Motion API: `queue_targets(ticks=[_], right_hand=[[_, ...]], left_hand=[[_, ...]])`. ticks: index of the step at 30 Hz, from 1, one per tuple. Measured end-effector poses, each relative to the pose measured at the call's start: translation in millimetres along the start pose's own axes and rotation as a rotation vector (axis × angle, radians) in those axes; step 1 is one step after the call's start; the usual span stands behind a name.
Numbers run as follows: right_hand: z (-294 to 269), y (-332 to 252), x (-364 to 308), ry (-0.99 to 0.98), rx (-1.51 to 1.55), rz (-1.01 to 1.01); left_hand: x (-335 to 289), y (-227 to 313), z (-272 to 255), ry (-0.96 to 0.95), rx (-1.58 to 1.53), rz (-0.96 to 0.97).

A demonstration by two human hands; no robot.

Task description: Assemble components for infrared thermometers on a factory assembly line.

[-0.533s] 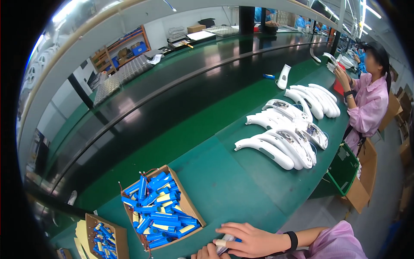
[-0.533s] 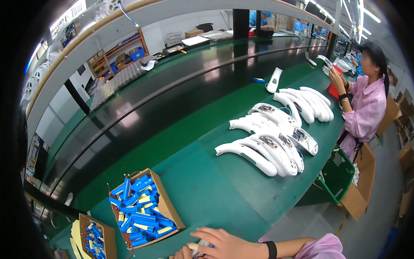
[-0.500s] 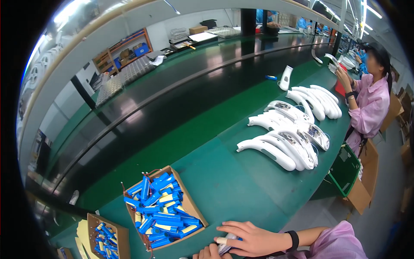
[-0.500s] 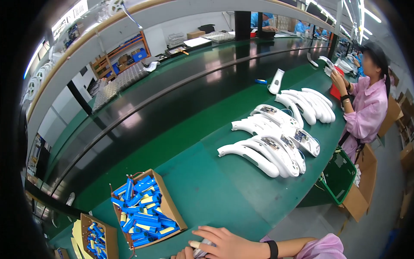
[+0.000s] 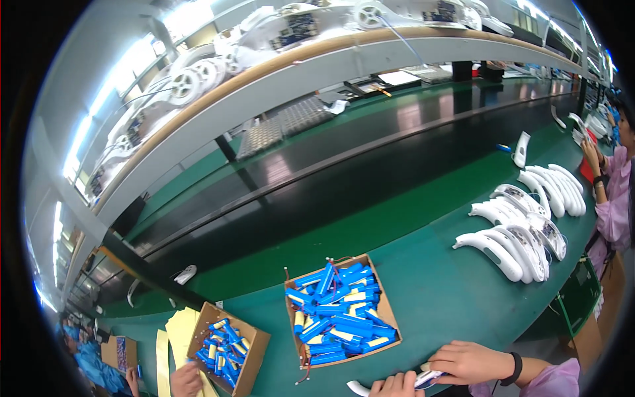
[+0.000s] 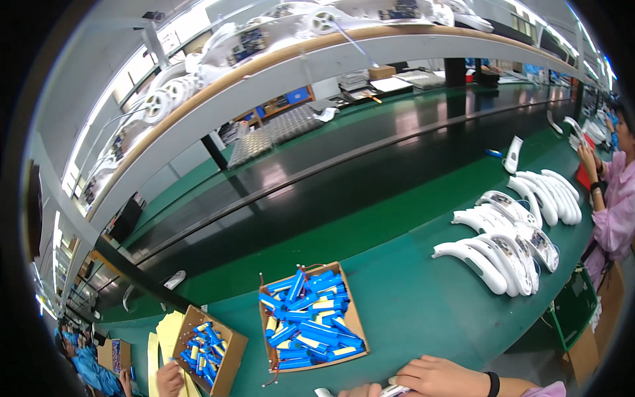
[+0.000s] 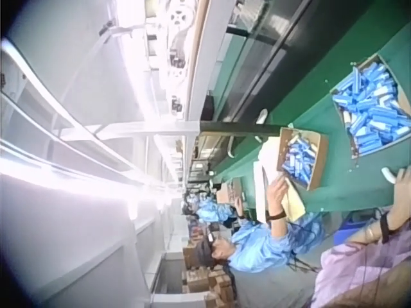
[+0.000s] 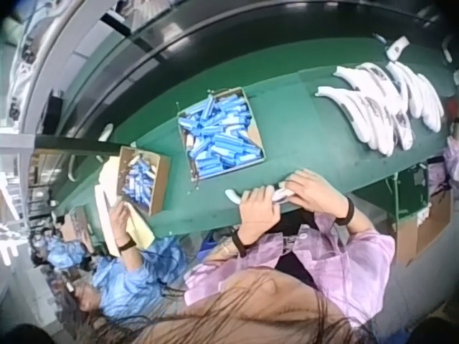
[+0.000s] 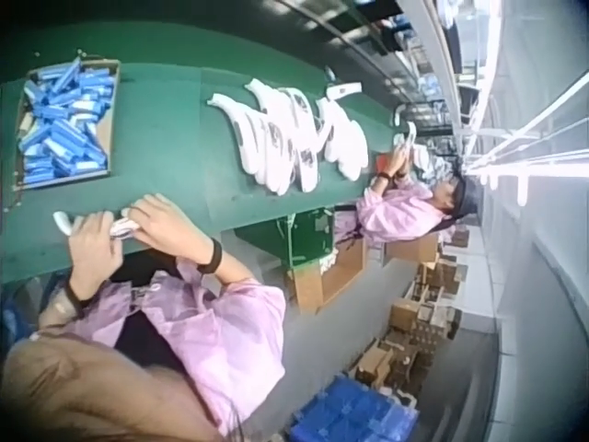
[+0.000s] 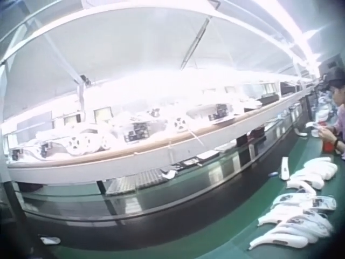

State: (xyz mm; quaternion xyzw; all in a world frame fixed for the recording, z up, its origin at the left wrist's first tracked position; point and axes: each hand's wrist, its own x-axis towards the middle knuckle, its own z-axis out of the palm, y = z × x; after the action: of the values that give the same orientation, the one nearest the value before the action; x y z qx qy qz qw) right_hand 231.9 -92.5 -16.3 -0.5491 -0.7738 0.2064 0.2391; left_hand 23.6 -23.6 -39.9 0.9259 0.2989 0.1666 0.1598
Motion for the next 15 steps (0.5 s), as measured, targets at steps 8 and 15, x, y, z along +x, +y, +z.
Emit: queue_targets(ticks=[8, 15], right_hand=[[-31.9, 24.7, -20.4, 0.139, 0.422, 0.189], [-87.8, 86.4, 6.6, 0.572, 0.978, 0.412]], left_hand=[[5.7, -8.2, -39.2, 0.063, -0.074, 0.201], [-19.2, -38.6, -49.8, 0.264, -0.367, 0.025]])
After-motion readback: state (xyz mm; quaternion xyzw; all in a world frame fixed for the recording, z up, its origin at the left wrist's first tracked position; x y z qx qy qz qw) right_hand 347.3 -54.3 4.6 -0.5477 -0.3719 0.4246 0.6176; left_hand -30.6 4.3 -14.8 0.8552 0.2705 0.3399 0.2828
